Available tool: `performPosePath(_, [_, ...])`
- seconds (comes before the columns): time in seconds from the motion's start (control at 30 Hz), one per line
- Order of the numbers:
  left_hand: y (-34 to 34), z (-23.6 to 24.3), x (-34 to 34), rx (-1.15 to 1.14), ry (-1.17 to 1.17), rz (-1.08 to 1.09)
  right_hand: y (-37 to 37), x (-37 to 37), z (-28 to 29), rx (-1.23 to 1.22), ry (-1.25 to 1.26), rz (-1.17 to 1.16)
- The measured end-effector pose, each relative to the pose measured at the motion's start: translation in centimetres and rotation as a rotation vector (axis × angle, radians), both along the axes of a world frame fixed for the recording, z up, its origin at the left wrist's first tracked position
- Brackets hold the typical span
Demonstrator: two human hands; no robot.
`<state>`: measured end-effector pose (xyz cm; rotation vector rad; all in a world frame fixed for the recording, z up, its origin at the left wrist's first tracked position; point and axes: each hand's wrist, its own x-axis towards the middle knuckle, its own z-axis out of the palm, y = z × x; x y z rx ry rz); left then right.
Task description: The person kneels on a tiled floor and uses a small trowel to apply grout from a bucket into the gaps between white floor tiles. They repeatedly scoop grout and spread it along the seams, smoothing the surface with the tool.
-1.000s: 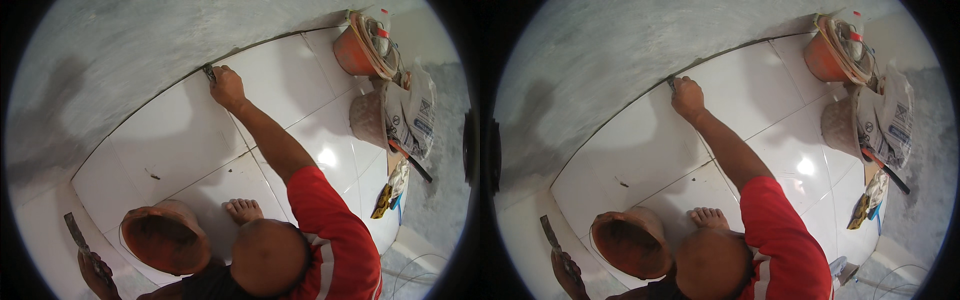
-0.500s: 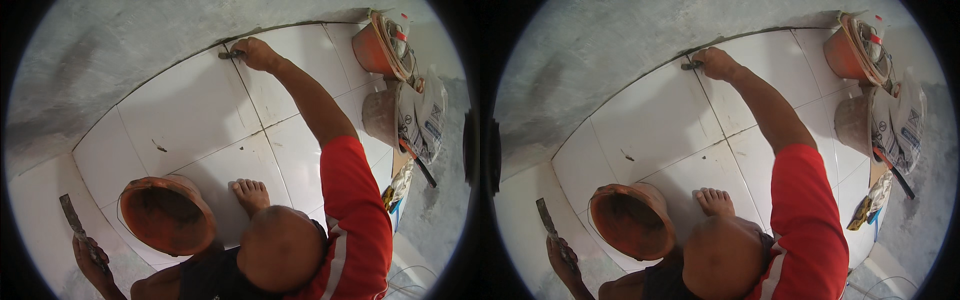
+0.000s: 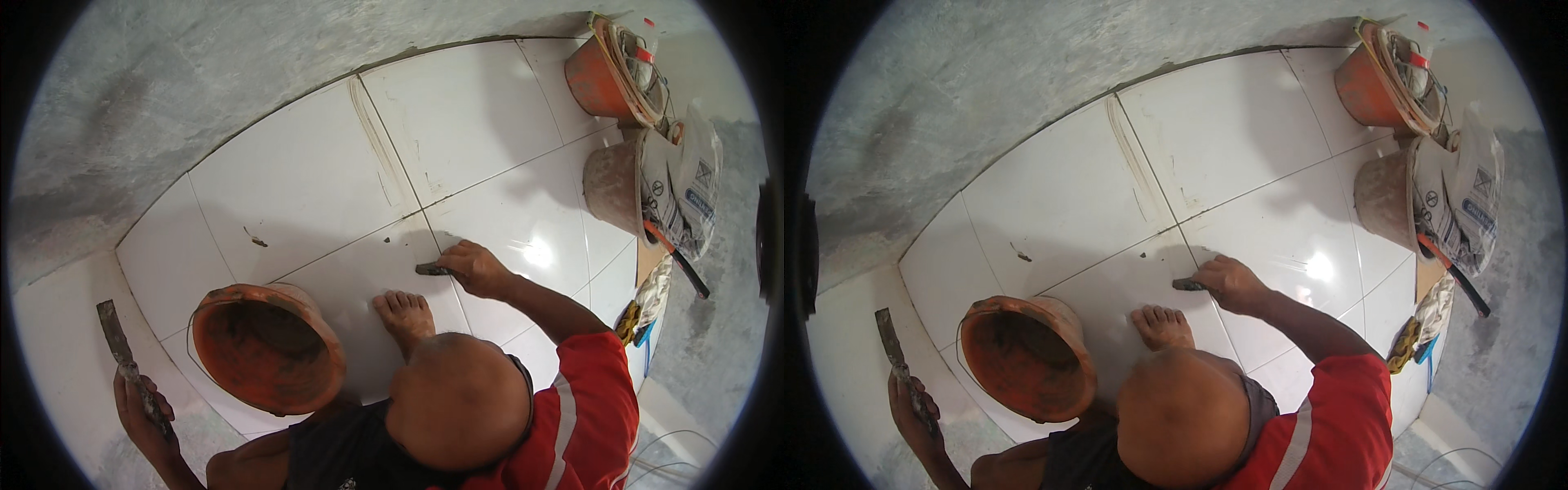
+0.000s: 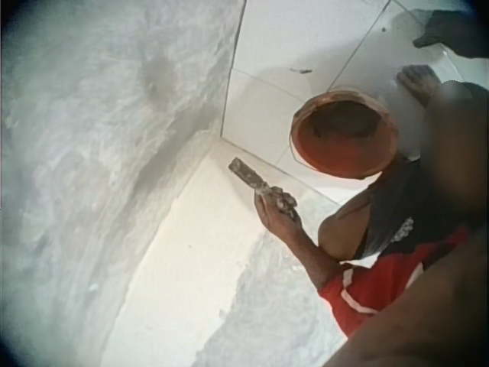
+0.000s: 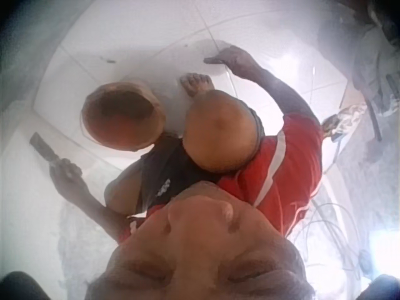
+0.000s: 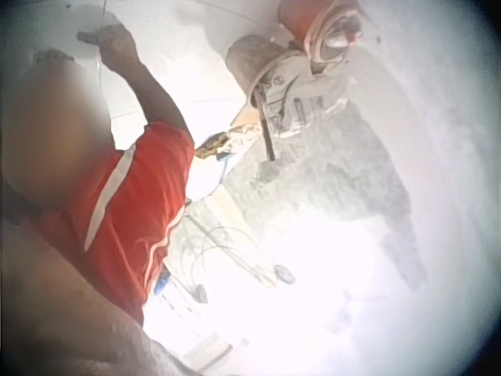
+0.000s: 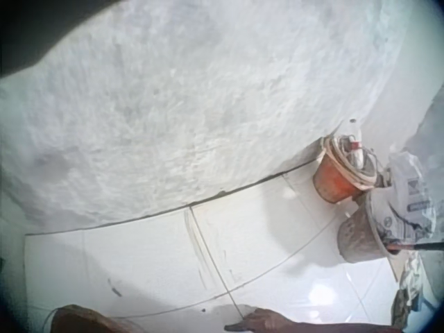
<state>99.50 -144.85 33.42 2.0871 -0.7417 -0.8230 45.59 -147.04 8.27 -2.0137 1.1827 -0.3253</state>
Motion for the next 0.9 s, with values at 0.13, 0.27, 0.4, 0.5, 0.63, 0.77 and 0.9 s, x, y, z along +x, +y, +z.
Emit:
performPosePath(0.13, [-0.3, 0.0, -0.4, 0.014, 0.025, -0.065, -8.2, 1.5, -1.1, -0.301, -0.058, -0.075])
performPosePath(0.27, [-0.3, 0.1, -0.7, 0.021, 0.010, -0.032, -22.1, 5.2, -3.1, -0.411, -0.064, -0.217])
performPosePath(0.4, [0.5, 0.4, -1.0, 0.035, 0.013, -0.014, -27.0, 7.2, -4.7, -0.374, 0.015, -0.098])
performPosePath(0.5, [0.8, 0.5, -0.9, 0.035, 0.014, -0.023, -19.6, 6.6, -4.3, -0.419, 0.119, 0.155])
performPosePath(0.63, [0.0, 0.3, -1.0, 0.058, 0.020, -0.069, -4.6, 5.7, -2.2, -0.239, 0.069, 0.100])
performPosePath(0.77, [-1.6, -0.5, -1.7, 0.069, 0.049, -0.116, 1.9, 4.5, -1.1, -0.068, -0.094, -0.053])
performPosePath(0.9, [-3.0, -1.2, -2.6, 0.112, -0.003, -0.183, 2.8, 4.3, -0.8, -0.106, -0.068, -0.736])
